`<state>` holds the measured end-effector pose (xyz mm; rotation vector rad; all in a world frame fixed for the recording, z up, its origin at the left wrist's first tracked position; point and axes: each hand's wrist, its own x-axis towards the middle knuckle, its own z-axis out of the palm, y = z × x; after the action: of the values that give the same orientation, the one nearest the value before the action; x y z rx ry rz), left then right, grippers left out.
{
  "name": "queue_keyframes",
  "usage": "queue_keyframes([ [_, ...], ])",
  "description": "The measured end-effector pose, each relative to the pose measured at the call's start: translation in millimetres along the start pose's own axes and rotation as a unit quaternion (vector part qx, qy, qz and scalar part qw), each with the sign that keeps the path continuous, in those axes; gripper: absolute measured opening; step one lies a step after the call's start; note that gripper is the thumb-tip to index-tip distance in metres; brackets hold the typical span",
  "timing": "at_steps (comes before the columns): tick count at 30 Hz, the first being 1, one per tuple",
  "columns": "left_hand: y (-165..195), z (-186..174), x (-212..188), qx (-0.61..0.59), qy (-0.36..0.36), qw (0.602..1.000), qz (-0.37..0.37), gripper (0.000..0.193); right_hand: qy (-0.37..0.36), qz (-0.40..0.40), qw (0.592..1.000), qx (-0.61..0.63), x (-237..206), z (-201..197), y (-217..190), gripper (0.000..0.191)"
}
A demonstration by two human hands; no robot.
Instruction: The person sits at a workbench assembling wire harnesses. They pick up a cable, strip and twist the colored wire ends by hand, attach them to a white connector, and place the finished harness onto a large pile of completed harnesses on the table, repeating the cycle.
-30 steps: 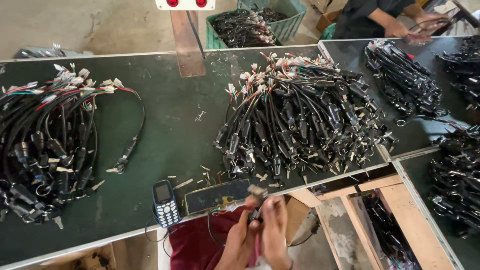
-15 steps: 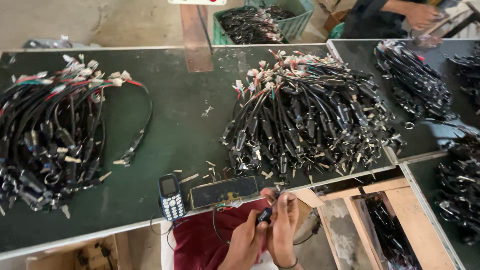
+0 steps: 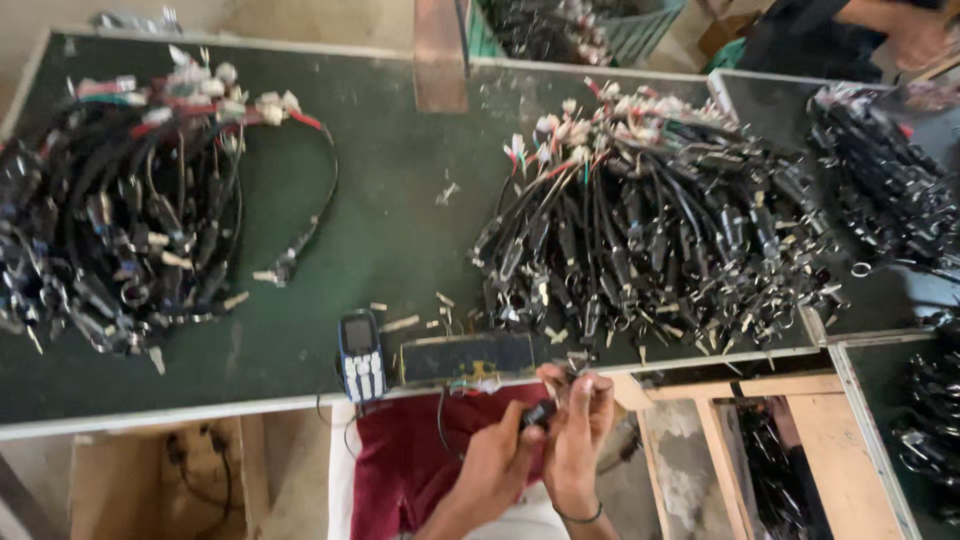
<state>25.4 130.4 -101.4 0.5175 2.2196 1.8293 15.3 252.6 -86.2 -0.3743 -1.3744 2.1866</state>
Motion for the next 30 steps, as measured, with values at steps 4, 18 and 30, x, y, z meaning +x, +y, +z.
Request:
queue_keyframes([
  [4,-9.7,24.7,1.7,0.045,0.006,0.999,-0.024,0.032,0.020,0.046,0.994,-0.096,5.4,-30.5,-1.5,0.021],
  [18,-19.8,52.7,7.7,-0.071,-0.115,0.988,-0.077,0.027,0.005,0.031,0.999,-0.033,6.7,-58.4,-17.2,0.023],
  [30,-27.5,87.1,-3.2,0.082,0.011,0.996,0.017,0.029,0.035,-0.077,0.979,-0.183,-2.4,-68.7,-7.8,0.033],
])
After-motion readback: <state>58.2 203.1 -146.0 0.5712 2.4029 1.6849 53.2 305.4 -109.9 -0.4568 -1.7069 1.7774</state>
